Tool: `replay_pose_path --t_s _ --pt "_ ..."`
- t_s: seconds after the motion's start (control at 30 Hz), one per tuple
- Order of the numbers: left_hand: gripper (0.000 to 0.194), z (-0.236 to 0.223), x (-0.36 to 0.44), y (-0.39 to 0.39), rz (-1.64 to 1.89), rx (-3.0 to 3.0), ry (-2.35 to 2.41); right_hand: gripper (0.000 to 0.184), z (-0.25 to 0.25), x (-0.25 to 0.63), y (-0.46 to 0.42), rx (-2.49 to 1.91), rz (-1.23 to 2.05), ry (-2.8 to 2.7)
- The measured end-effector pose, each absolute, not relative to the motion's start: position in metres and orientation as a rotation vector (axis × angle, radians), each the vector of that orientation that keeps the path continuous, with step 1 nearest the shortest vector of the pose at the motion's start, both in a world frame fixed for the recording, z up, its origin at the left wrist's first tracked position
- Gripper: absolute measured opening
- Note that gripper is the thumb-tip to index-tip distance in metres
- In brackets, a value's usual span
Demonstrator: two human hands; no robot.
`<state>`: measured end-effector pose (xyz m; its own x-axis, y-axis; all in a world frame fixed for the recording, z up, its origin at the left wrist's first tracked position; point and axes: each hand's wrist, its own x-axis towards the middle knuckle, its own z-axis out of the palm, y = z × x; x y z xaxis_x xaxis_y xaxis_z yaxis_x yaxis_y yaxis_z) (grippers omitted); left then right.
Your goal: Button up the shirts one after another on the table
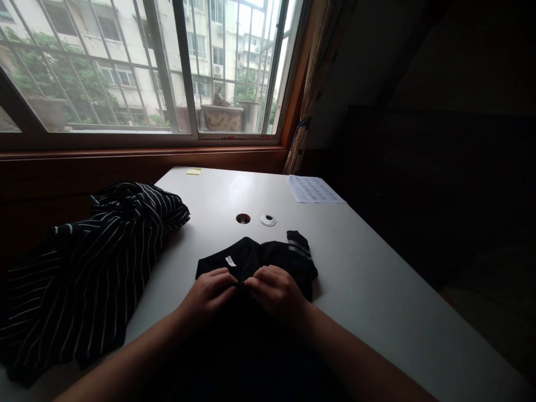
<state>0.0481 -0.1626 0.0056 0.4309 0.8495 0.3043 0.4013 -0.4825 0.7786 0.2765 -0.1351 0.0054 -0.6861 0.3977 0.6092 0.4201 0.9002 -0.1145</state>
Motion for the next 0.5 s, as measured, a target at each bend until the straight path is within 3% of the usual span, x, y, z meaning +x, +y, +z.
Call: replay_pose_path --t_s 0.5 --pt "0.017 0.0072 0.0475 -0.1628 0.939 2.085 1.085 0.01 0.0095 0.2771 -0.1358 -0.467 -0.16 -2.488"
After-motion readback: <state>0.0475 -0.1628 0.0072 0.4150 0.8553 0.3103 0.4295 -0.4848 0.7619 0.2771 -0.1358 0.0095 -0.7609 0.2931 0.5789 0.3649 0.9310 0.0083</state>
